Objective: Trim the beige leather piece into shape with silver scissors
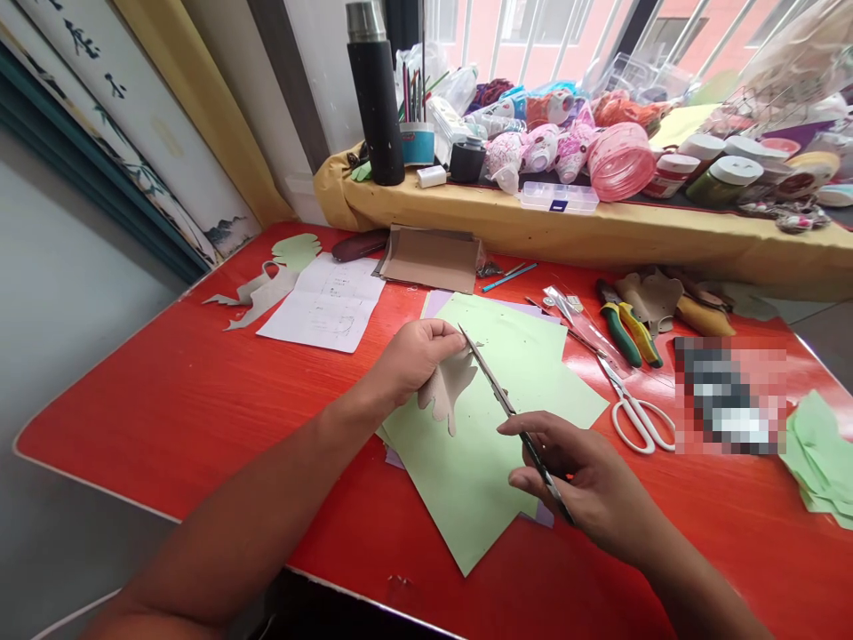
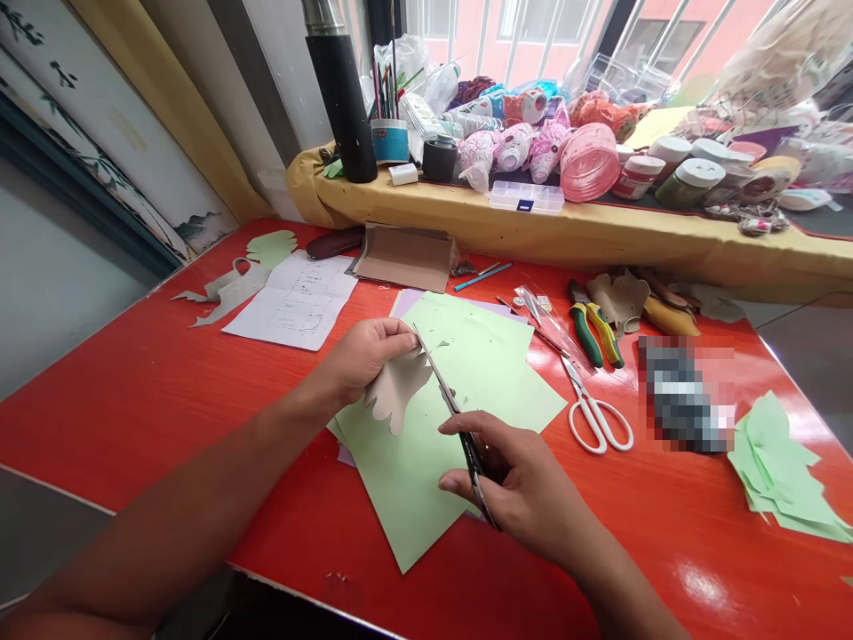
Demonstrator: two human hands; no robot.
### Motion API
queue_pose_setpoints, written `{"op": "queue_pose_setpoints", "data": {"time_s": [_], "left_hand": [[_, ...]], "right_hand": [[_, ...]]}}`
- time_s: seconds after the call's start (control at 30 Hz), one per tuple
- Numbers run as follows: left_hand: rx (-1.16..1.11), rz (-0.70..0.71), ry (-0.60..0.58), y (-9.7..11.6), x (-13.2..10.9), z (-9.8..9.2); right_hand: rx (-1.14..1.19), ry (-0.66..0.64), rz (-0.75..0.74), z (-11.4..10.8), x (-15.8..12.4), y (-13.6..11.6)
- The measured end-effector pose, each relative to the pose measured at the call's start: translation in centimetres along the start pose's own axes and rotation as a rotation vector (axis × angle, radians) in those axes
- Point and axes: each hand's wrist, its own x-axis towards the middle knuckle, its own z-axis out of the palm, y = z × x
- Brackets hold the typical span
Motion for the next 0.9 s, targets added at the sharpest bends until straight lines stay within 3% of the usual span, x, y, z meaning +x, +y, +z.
{"op": "queue_pose_setpoints", "data": {"time_s": [0.17, 0.3, 0.43, 0.67, 0.9], "left_hand": [[-0.054, 0.008, 0.023, -0.1, 0.1, 0.1], [-0.218, 0.029, 0.021, -0.2, 0.2, 0.2], [-0.335, 0.017, -0.056, -0.1, 0.1, 0.4], [-0.275, 0.096, -0.184, 0.0, -0.4, 0.9], [-0.247, 0.139, -0.234, -0.2, -0.6, 1.2]], "right_hand": [[0.205, 0.03, 0.006, 0.6, 0.5, 1.2], [0.318, 0.181, 0.007, 0.3, 1.0, 1.7], [0.318, 0.283, -0.042, -0.6, 1.3, 1.8], [0.314, 0.295, -0.054, -0.4, 1.9, 1.4], [0.335, 0.346, -0.06, -0.5, 2.3, 1.7]]}}
